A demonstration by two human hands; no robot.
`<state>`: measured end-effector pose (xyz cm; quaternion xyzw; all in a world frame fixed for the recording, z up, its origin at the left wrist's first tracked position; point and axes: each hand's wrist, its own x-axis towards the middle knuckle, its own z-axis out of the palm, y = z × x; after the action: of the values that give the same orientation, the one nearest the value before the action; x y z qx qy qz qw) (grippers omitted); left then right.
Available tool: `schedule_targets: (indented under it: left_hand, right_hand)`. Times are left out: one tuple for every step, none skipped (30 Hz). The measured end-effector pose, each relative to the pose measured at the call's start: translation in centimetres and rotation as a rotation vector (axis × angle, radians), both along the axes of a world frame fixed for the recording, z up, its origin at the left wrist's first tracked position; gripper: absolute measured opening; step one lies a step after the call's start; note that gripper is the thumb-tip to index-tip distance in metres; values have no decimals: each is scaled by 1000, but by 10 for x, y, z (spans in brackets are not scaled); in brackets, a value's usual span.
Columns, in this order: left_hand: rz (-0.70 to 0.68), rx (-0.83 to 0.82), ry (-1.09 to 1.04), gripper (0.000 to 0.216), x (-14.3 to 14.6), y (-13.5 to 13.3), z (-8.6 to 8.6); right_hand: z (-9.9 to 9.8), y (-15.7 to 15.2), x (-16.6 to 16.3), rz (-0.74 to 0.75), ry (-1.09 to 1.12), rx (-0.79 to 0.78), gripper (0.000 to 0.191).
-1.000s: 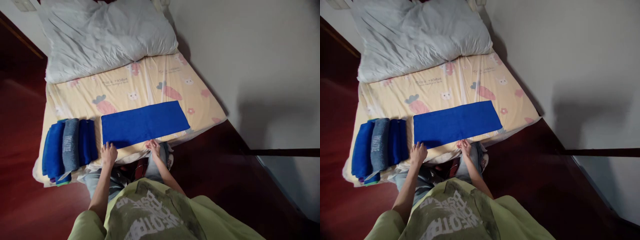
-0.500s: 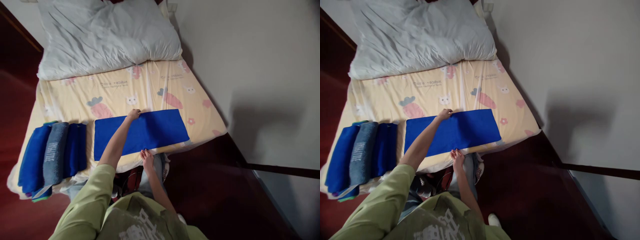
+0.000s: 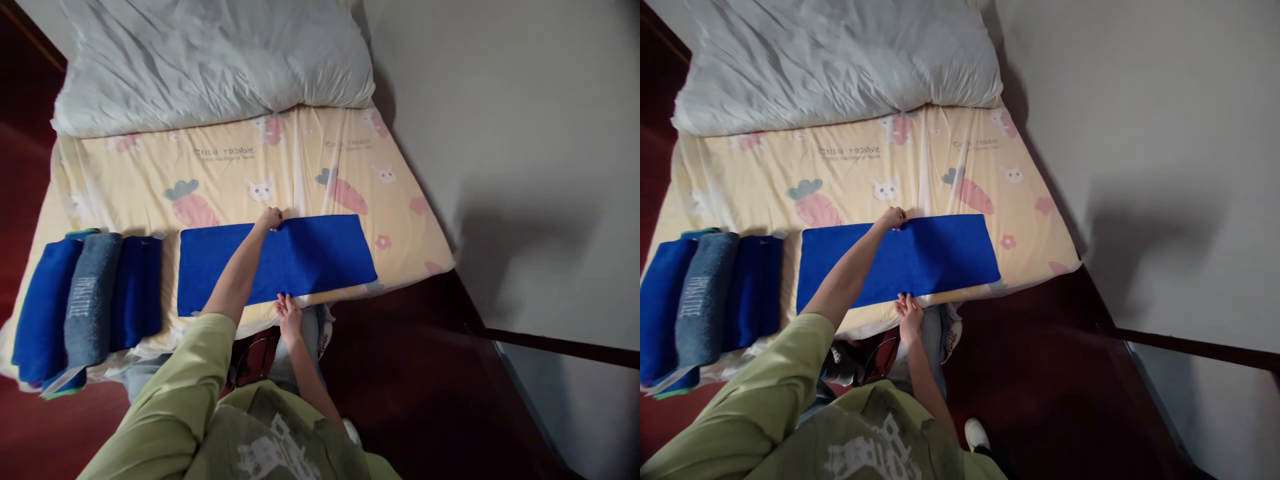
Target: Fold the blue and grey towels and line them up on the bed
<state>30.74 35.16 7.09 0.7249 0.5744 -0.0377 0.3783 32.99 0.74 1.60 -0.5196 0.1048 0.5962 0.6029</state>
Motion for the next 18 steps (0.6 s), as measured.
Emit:
schedule_targets:
  left_hand:
    - [15, 19, -21, 23, 0, -1, 0]
    - [28, 39, -37, 24, 0, -1, -1]
    - [40, 58, -48, 25, 0, -1, -1]
    - [54, 75, -59, 27, 0, -2, -2]
    - [69, 90, -73, 28, 1, -2, -3]
    - [83, 104, -86, 29, 0, -2, -4]
    - [97, 115, -101, 29, 0, -3, -6]
    - [110, 120, -118, 29, 0, -4, -7]
    - [119, 118, -133, 29, 0, -5, -8]
    - [124, 111, -144, 29, -1, -7, -9]
    - [125, 100, -150, 28, -1, -8, -10]
    - [123, 88, -152, 26, -2, -9, -11]
    - [116, 77, -150, 23, -2, -9, -11]
    - [108, 72, -146, 21, -3, -9, -11]
    - [102, 73, -144, 19, -3, -8, -11]
    - [100, 80, -145, 18, -3, -8, -11]
    - [103, 92, -147, 19, -3, -6, -11]
    - [108, 111, -151, 21, -3, -5, -10]
  right_hand:
    - [0, 0, 0, -3, -6, -5, 18]
    - [-1, 0, -1, -9, -13, -10, 18]
    - [-1, -1, -1, -17, -19, -16, 18]
    - [-1, -1, -1, -26, -24, -21, 18]
    - [-1, -2, -1, -34, -28, -28, 18]
    - [-1, -3, -1, -40, -30, -34, 17]
    - [-1, -3, -1, -43, -32, -38, 17]
    - [0, -3, -1, -42, -33, -38, 17]
    - [1, -2, -1, -39, -35, -33, 18]
    - [2, -1, -1, -36, -36, -25, 18]
    - [3, 0, -1, -34, -34, -19, 17]
    - [5, 1, -1, -34, -32, -16, 17]
    - [6, 1, -1, -37, -29, -19, 16]
    - [7, 1, -1, -41, -25, -25, 15]
    - [8, 1, -2, -46, -24, -33, 14]
    - [9, 0, -2, -47, -27, -37, 13]
    - [10, -1, -2, -46, -35, -39, 12]
    - [11, -3, -2, -41, -49, -37, 12]
